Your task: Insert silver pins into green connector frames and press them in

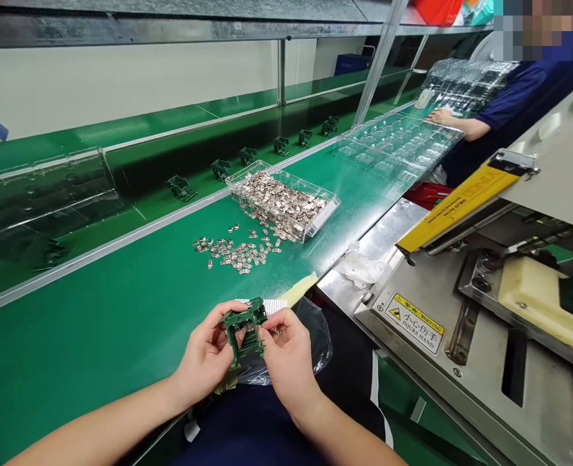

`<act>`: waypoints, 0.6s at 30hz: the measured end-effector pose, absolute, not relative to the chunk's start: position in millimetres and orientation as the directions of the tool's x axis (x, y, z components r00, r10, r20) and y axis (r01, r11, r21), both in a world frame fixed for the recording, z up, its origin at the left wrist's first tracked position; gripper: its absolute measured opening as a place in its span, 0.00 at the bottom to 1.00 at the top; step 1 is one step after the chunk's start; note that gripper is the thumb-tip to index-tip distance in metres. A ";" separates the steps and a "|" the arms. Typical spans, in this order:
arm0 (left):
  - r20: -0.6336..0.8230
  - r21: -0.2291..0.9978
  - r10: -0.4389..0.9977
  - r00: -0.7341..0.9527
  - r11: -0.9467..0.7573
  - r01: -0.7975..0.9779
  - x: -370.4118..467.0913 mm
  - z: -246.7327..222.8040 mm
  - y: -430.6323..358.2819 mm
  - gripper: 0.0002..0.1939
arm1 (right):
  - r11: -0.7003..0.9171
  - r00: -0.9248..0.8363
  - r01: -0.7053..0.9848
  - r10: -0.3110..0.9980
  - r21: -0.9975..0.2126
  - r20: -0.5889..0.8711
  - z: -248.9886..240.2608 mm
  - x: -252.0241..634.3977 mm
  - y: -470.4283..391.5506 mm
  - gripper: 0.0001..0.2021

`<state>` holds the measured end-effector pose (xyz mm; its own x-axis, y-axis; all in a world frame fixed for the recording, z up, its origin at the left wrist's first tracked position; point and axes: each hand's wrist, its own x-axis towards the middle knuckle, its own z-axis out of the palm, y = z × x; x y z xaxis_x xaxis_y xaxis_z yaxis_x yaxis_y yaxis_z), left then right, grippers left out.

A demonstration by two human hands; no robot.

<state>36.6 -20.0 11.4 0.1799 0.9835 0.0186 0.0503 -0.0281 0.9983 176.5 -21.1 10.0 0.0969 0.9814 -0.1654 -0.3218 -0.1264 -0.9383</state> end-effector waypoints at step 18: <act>0.158 0.959 0.974 0.165 -0.191 0.211 72.7 -24.5 48.0 0.18 | -0.319 -0.234 -0.353 0.940 -0.880 -0.247 -64.6 221.8 -23.1 0.20</act>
